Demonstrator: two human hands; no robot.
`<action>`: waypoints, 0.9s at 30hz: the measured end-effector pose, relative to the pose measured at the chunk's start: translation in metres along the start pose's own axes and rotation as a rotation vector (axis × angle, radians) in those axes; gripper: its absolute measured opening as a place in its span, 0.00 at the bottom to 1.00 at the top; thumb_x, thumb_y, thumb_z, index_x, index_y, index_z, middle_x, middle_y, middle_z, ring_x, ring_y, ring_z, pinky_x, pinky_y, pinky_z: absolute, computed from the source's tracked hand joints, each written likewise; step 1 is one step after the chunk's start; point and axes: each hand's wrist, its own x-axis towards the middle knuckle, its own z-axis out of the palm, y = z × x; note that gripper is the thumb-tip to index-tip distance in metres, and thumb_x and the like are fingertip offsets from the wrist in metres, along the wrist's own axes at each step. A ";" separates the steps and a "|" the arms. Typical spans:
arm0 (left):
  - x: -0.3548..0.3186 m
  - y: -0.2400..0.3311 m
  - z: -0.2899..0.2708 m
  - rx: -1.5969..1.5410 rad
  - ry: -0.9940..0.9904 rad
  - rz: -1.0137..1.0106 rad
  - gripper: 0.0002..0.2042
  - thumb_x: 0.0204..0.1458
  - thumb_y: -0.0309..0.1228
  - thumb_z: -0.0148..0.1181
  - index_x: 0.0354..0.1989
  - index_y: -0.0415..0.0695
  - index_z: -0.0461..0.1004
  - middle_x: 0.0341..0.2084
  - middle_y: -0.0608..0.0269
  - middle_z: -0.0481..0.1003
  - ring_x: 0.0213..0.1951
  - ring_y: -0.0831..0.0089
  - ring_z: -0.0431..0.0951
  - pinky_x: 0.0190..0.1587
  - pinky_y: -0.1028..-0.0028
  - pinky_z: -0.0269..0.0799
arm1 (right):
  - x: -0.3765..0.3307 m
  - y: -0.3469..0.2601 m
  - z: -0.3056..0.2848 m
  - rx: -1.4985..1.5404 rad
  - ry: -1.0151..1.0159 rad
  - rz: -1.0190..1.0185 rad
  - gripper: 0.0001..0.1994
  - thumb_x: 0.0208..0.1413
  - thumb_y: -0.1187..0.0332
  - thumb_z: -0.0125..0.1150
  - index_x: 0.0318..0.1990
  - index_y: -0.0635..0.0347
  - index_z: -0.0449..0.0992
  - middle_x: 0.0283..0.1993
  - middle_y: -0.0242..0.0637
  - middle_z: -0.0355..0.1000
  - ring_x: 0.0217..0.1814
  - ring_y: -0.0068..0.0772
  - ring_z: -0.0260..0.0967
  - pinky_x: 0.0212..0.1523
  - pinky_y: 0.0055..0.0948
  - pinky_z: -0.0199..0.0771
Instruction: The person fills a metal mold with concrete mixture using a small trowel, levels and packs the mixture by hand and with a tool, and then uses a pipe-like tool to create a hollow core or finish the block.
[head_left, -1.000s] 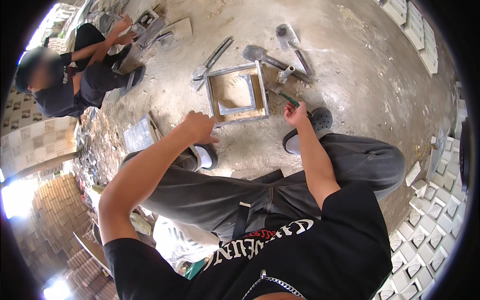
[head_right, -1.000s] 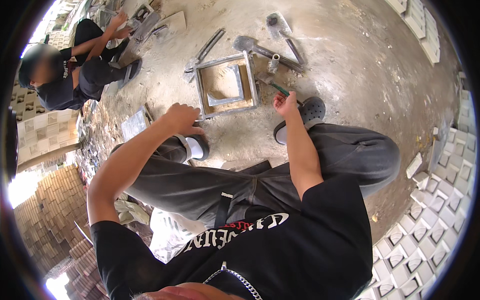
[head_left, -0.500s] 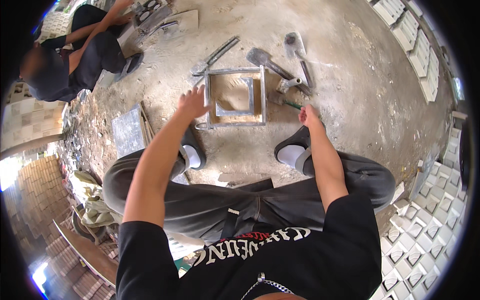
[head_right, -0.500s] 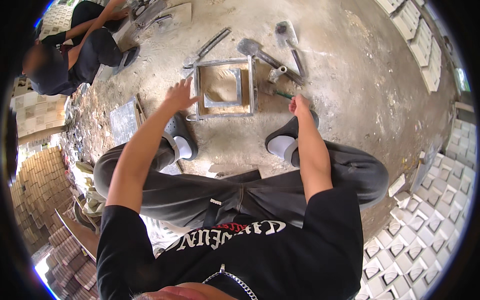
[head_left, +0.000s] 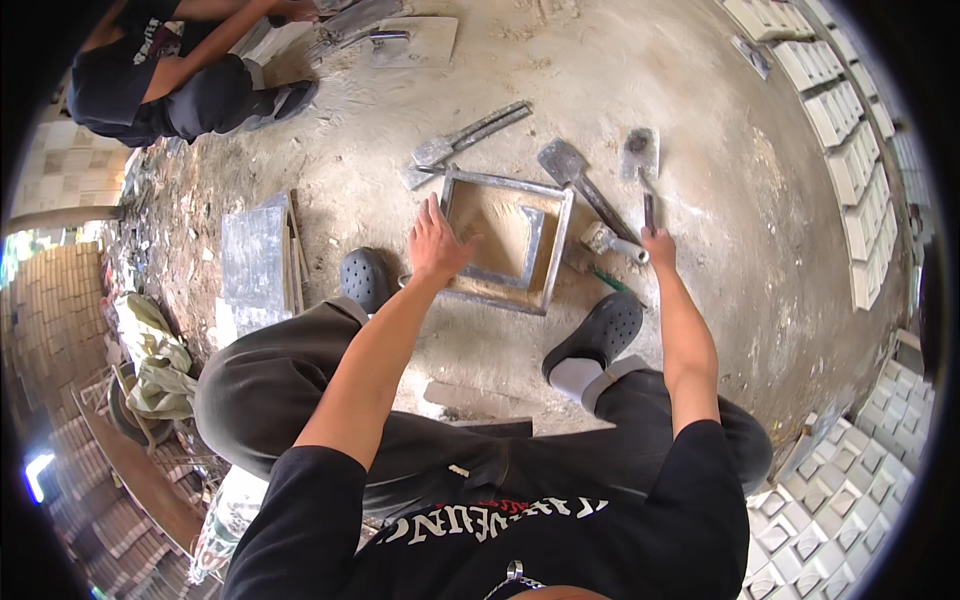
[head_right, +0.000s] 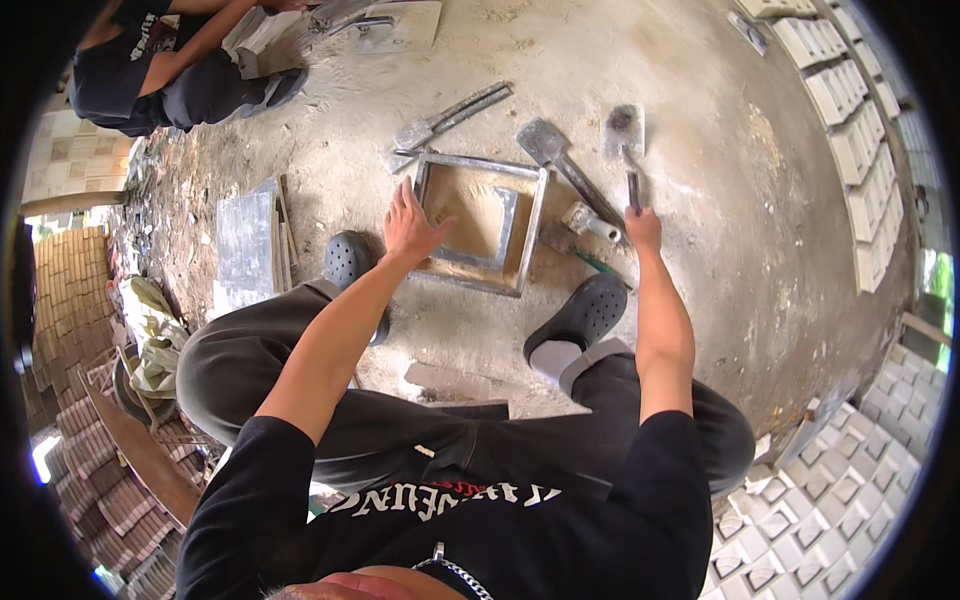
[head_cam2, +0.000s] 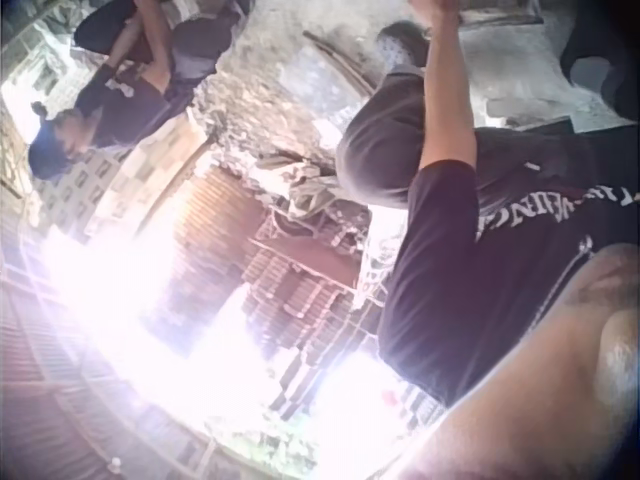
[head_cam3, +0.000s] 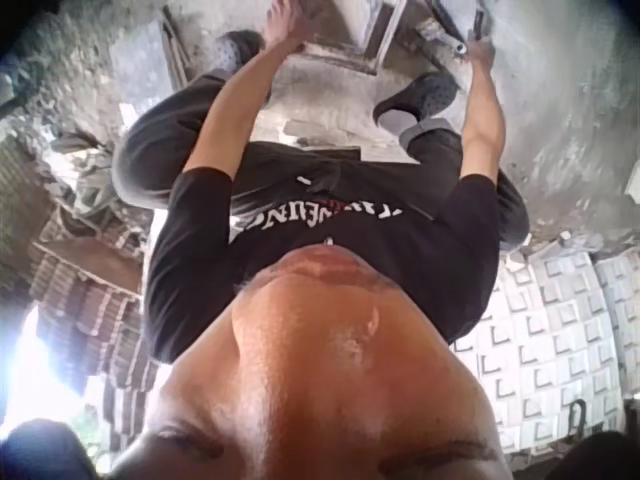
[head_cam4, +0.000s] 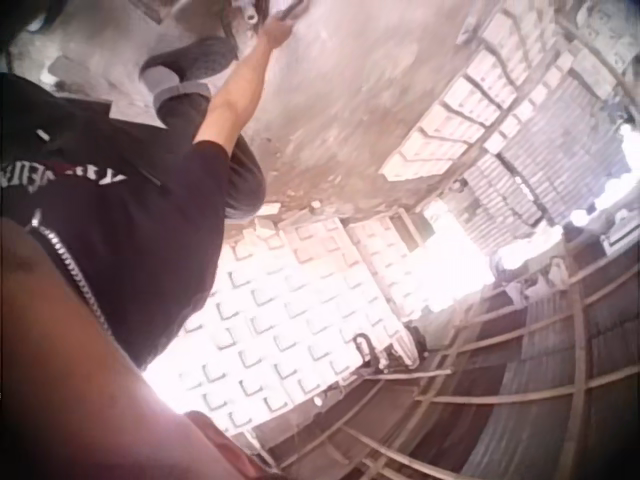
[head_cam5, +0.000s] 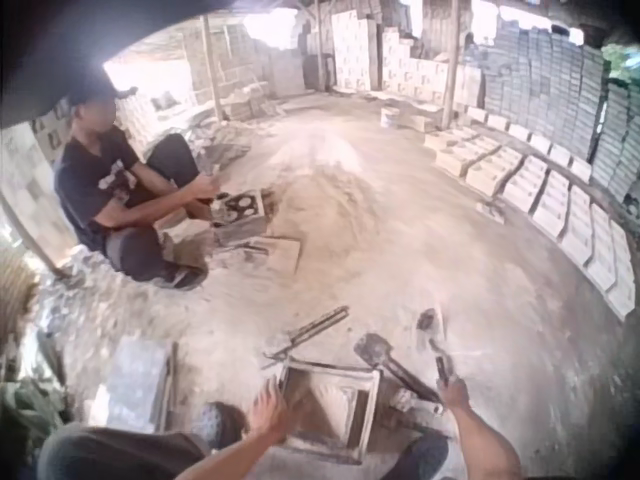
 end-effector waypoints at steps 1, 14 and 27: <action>0.001 -0.001 0.000 0.014 0.011 0.002 0.57 0.44 0.61 0.65 0.72 0.38 0.38 0.68 0.42 0.52 0.69 0.51 0.52 0.68 0.55 0.52 | -0.005 -0.007 0.005 -0.084 0.114 -0.061 0.25 0.56 0.46 0.56 0.42 0.64 0.78 0.41 0.58 0.77 0.47 0.60 0.75 0.47 0.50 0.74; 0.007 0.003 0.007 -0.168 0.165 0.125 0.45 0.52 0.51 0.59 0.69 0.33 0.47 0.59 0.39 0.64 0.60 0.45 0.66 0.60 0.56 0.64 | 0.028 -0.114 -0.068 0.026 0.164 -0.297 0.20 0.61 0.51 0.55 0.49 0.58 0.72 0.38 0.57 0.77 0.44 0.62 0.74 0.45 0.51 0.72; 0.011 0.002 0.000 -0.182 0.082 0.099 0.45 0.51 0.45 0.61 0.70 0.32 0.44 0.57 0.36 0.65 0.56 0.43 0.70 0.52 0.56 0.73 | 0.107 -0.370 0.001 0.144 0.104 -0.430 0.22 0.59 0.56 0.53 0.58 0.55 0.73 0.50 0.55 0.75 0.54 0.56 0.73 0.55 0.47 0.71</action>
